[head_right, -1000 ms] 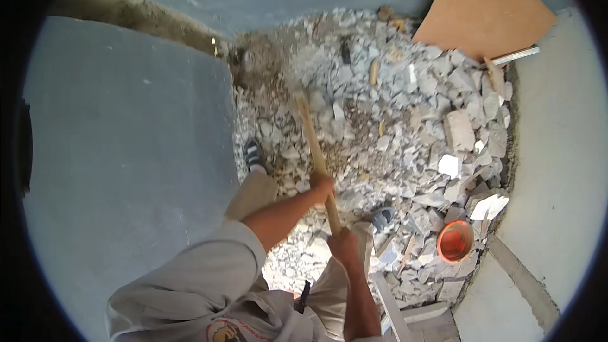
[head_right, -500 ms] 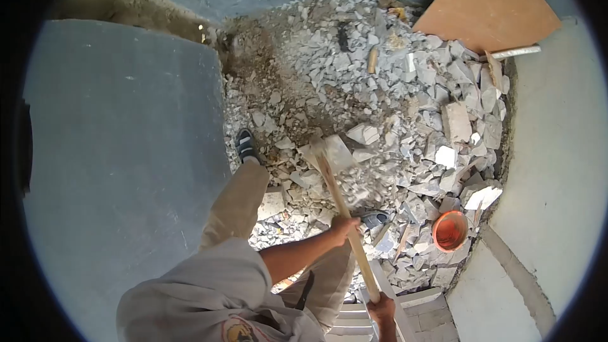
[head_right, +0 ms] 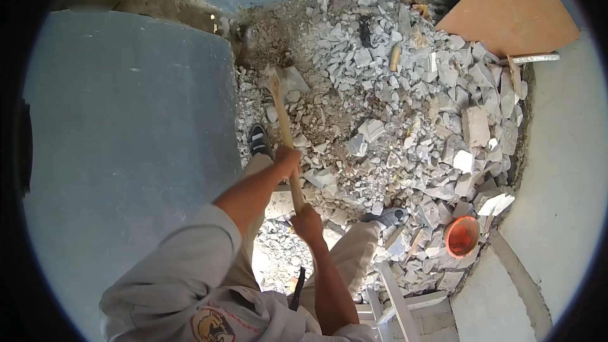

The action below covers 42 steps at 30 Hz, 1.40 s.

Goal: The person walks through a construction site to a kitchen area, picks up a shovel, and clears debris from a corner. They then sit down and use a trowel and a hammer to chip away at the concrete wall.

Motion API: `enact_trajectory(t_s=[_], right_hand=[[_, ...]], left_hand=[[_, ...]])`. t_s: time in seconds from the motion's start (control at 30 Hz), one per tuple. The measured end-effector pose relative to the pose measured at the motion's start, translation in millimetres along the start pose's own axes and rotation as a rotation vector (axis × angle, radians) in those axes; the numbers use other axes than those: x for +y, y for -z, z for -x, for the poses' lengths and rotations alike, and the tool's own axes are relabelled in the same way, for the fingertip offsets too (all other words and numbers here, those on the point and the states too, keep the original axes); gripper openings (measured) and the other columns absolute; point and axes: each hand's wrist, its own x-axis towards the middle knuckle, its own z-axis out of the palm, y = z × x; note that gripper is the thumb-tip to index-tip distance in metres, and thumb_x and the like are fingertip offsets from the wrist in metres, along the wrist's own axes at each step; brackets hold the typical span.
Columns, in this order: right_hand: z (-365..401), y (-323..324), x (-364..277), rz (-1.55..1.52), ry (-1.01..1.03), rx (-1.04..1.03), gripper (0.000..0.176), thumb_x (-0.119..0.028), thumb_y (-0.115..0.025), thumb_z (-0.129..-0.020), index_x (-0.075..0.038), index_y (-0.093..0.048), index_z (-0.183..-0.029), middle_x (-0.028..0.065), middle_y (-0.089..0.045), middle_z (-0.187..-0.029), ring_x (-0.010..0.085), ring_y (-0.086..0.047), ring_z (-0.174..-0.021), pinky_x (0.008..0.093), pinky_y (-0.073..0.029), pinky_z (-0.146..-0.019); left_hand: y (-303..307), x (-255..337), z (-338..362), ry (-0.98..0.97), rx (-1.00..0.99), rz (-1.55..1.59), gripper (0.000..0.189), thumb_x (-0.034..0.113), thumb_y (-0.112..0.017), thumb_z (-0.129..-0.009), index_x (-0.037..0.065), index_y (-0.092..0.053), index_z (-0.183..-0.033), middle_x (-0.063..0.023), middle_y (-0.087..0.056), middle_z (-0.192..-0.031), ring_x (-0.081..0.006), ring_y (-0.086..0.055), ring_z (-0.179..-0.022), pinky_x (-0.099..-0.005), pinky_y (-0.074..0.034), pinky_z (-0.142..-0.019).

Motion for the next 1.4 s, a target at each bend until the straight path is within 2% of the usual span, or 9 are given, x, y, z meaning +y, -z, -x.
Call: enact_trajectory(t_s=[0.07,0.27,0.37,0.4,0.53,0.73,0.87,1.07,1.4], right_hand=[[42,24,15,0.058,-0.102,-0.124,0.038,-0.027,-0.072,-0.071,0.001,-0.056,-0.091,0.025,-0.064,-0.079,0.0429,-0.064,-0.077,0.0473,-0.051,-0.069],[168,71,77,-0.023,-0.177,-0.031,0.031,-0.025,-0.066,-0.073,-0.001,-0.059,-0.091,0.0272,-0.065,-0.082,0.0444,-0.064,-0.081,0.0502,-0.051,-0.071],[233,84,173,0.295,0.059,-0.037,0.023,-0.026,-0.063,-0.074,-0.006,-0.056,-0.08,0.0187,-0.063,-0.071,0.041,-0.063,-0.071,0.0498,-0.05,-0.062],[258,87,204,0.353,0.222,-0.058,0.021,-0.026,-0.062,-0.074,-0.007,-0.054,-0.076,0.016,-0.061,-0.068,0.04,-0.062,-0.067,0.0495,-0.05,-0.06],[326,137,209,0.48,-0.202,-0.038,0.024,-0.032,-0.064,-0.069,-0.01,-0.057,-0.074,0.0163,-0.062,-0.066,0.0394,-0.063,-0.066,0.0471,-0.052,-0.059],[245,125,191,0.214,-0.225,-0.048,0.032,-0.029,-0.067,-0.07,-0.008,-0.066,-0.093,0.0192,-0.067,-0.075,0.0383,-0.066,-0.074,0.0456,-0.054,-0.067],[80,83,72,0.146,0.108,-0.038,0.034,-0.026,-0.065,-0.074,-0.002,-0.06,-0.098,0.0238,-0.065,-0.077,0.0432,-0.064,-0.072,0.05,-0.052,-0.063],[-145,63,-70,0.057,0.261,0.087,0.032,-0.023,-0.06,-0.077,0.004,-0.057,-0.094,0.0284,-0.064,-0.079,0.0444,-0.064,-0.078,0.0495,-0.05,-0.069],[-4,145,45,0.149,0.02,0.172,0.029,-0.02,-0.061,-0.076,0.004,-0.059,-0.09,0.0286,-0.064,-0.082,0.0456,-0.063,-0.08,0.0503,-0.05,-0.073]], left_hand=[[-31,-59,0,0.024,0.09,0.094,0.015,0.003,-0.061,-0.078,-0.009,-0.054,-0.085,-0.0197,-0.058,-0.064,-0.0319,-0.06,-0.044,-0.0433,-0.044,-0.032],[-95,-132,122,0.121,-0.054,-0.066,0.028,0.004,-0.065,-0.076,-0.007,-0.052,-0.099,-0.0175,-0.065,-0.075,-0.03,-0.066,-0.055,-0.0396,-0.051,-0.041],[-131,-249,112,0.202,-0.07,0.104,0.023,0.003,-0.066,-0.071,-0.008,-0.056,-0.088,-0.0196,-0.062,-0.078,-0.034,-0.067,-0.065,-0.0443,-0.055,-0.049],[-105,-229,141,0.341,-0.35,0.182,0.023,0.006,-0.069,-0.073,-0.005,-0.058,-0.09,-0.0184,-0.063,-0.083,-0.0362,-0.067,-0.074,-0.0472,-0.057,-0.06],[-123,-310,122,0.563,-0.565,0.555,0.026,0.006,-0.073,-0.075,0.001,-0.059,-0.095,-0.0167,-0.063,-0.088,-0.0348,-0.066,-0.08,-0.0489,-0.057,-0.072],[-81,-194,116,-0.012,-0.239,0.05,0.025,0.023,-0.067,-0.071,-0.001,-0.063,-0.077,-0.011,-0.065,-0.069,-0.0258,-0.067,-0.065,-0.0387,-0.053,-0.055],[-4,-46,34,-0.445,0.073,0.333,0.029,0.026,-0.07,-0.077,-0.002,-0.062,-0.079,-0.0087,-0.062,-0.068,-0.0221,-0.06,-0.058,-0.0392,-0.048,-0.055],[-17,81,-28,-0.268,0.13,0.286,0.038,0.007,-0.064,-0.081,-0.006,-0.046,-0.111,-0.0193,-0.057,-0.09,-0.0301,-0.063,-0.062,-0.041,-0.055,-0.047],[-168,-38,49,-0.244,-0.076,0.211,0.037,0.005,-0.065,-0.075,-0.009,-0.05,-0.106,-0.0209,-0.062,-0.085,-0.0362,-0.066,-0.057,-0.0455,-0.052,-0.039]])
